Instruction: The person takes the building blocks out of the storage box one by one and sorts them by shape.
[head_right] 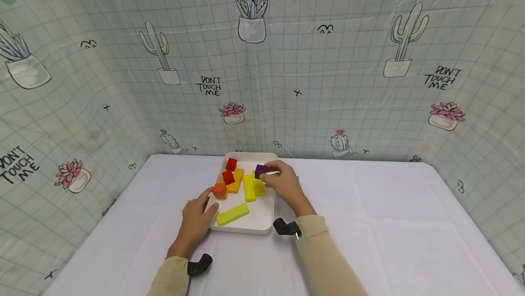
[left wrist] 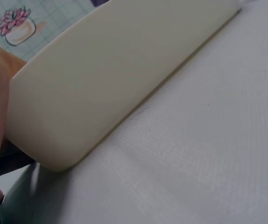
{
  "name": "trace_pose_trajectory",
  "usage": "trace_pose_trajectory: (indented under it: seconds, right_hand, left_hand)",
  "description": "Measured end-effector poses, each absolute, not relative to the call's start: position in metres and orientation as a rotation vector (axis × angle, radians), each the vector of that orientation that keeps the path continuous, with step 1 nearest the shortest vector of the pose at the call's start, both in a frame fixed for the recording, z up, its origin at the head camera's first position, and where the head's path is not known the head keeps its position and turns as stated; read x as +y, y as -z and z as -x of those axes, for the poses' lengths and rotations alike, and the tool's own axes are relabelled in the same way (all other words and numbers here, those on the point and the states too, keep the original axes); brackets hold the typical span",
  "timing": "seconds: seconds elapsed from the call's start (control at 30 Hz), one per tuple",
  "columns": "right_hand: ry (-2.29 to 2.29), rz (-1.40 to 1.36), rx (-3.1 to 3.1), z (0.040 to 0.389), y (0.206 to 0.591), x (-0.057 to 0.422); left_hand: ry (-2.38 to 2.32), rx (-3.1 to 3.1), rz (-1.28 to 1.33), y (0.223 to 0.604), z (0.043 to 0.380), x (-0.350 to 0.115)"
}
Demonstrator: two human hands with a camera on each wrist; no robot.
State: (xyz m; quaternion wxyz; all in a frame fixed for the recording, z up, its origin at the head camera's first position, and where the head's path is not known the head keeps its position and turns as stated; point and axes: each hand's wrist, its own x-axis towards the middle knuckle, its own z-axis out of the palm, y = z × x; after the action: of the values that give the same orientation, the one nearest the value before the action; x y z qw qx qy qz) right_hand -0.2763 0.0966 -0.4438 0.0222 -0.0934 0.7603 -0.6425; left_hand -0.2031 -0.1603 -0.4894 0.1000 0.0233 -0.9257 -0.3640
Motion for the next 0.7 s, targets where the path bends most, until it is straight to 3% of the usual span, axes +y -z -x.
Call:
trace_pose_trajectory:
  seconds: [0.7]
  right_hand:
    - [1.986,0.213,2.474,0.256,0.447,0.146]
  left_hand:
    - [1.072,-2.768,-0.105,0.488,0.203,-0.158]
